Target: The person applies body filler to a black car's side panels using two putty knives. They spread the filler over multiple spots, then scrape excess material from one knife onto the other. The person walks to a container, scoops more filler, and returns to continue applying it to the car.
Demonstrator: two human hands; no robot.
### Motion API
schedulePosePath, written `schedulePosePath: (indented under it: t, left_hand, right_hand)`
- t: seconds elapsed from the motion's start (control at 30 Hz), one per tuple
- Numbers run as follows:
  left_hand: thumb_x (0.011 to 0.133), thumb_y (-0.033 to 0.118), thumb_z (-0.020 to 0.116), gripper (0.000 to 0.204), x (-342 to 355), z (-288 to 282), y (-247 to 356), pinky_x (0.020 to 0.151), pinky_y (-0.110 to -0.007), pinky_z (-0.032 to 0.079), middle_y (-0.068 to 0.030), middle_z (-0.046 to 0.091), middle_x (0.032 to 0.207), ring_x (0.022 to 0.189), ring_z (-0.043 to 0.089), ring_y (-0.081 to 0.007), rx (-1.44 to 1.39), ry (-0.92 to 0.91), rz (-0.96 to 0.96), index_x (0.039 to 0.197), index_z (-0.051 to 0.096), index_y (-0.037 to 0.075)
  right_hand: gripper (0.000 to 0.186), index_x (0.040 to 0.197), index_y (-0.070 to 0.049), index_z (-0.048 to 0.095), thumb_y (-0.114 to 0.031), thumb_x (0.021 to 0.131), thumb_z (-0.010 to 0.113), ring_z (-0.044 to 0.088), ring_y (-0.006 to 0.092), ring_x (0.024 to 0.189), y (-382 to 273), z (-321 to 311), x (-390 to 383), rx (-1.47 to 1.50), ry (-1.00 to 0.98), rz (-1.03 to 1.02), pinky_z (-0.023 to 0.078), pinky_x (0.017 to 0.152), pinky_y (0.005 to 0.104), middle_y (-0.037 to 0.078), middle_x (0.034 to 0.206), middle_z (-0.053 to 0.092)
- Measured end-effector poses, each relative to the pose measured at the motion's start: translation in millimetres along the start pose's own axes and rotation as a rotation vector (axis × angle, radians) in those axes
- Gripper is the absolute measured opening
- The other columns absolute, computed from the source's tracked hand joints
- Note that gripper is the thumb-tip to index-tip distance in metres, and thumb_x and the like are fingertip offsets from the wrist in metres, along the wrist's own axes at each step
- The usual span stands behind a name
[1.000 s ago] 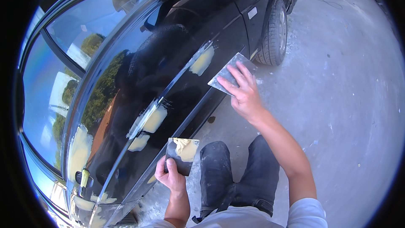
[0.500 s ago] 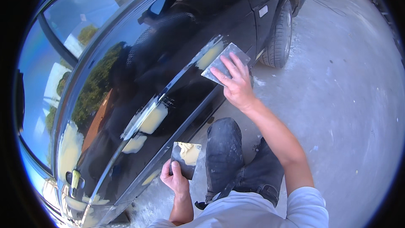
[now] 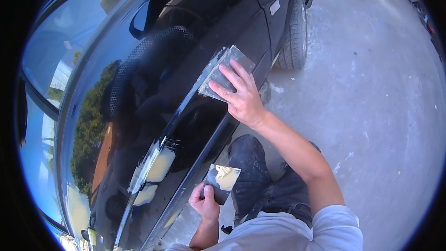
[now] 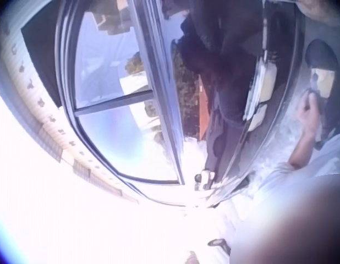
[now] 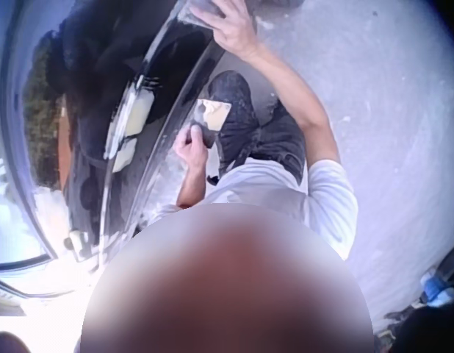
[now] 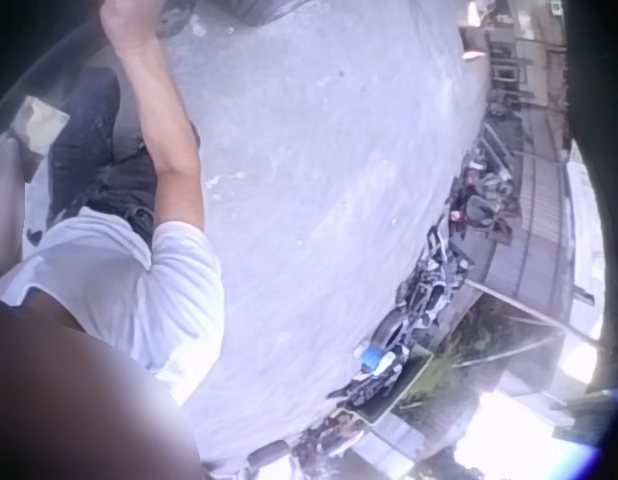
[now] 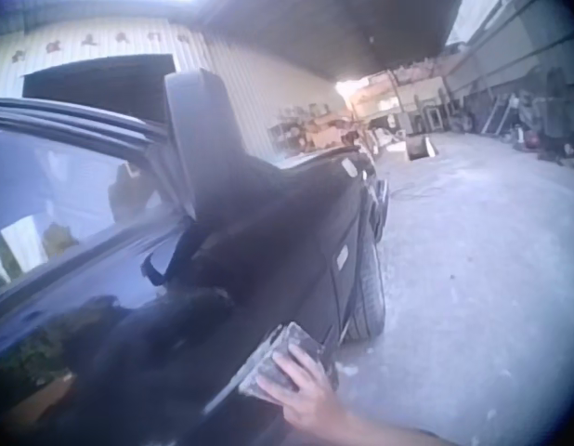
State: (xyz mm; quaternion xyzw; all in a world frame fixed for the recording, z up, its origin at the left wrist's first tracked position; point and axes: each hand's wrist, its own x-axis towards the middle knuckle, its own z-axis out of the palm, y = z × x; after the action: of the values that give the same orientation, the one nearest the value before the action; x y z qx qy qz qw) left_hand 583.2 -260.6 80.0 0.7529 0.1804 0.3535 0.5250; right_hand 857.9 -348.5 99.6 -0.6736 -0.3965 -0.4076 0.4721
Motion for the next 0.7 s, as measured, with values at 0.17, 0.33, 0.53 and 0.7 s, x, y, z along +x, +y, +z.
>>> schedulePosePath:
  t: [0.17,0.33,0.53,0.7]
  left_hand:
    - [0.083,0.010,0.065,0.017,2.9,5.1,-9.6,0.060,-0.022,0.044,-0.0062,0.064,0.073,0.066,0.055,-0.0083,0.061,-0.020,0.043,0.090,0.065,-0.005]
    - [0.083,0.009,0.065,0.016,3.8,9.8,-7.9,0.061,-0.022,0.045,-0.0066,0.064,0.073,0.066,0.055,-0.0086,0.025,-0.017,0.057,0.090,0.065,-0.006]
    - [0.084,0.009,0.063,0.015,1.1,12.4,-4.2,0.064,-0.023,0.044,-0.0055,0.064,0.077,0.069,0.055,-0.0087,0.002,-0.042,0.012,0.090,0.065,-0.005]
    - [0.083,0.008,0.064,0.016,3.6,10.8,-5.7,0.062,-0.022,0.045,-0.0057,0.065,0.076,0.068,0.056,-0.0085,0.018,-0.016,0.038,0.091,0.065,-0.006]
  right_hand:
    - [0.067,0.118,-0.023,0.063,0.011,0.060,0.053,0.038,0.0366,0.127,3.7,0.4,-29.0,-0.010,-0.068,0.040,0.039,0.091,0.0464,0.011,0.134,0.046]
    - [0.064,0.115,-0.024,0.065,0.011,0.062,0.054,0.039,0.0360,0.127,2.5,-16.8,-26.5,-0.070,-0.062,0.067,0.037,0.094,0.0488,0.009,0.132,0.048]
    - [0.066,0.117,-0.023,0.065,0.010,0.060,0.053,0.036,0.0364,0.128,16.9,-14.0,8.0,-0.052,-0.058,0.067,0.033,0.100,0.0480,0.010,0.134,0.047]
    - [0.069,0.118,-0.022,0.063,0.011,0.059,0.052,0.036,0.0356,0.129,16.0,4.0,-6.2,0.019,0.009,0.084,0.034,0.099,0.0464,0.010,0.135,0.046]
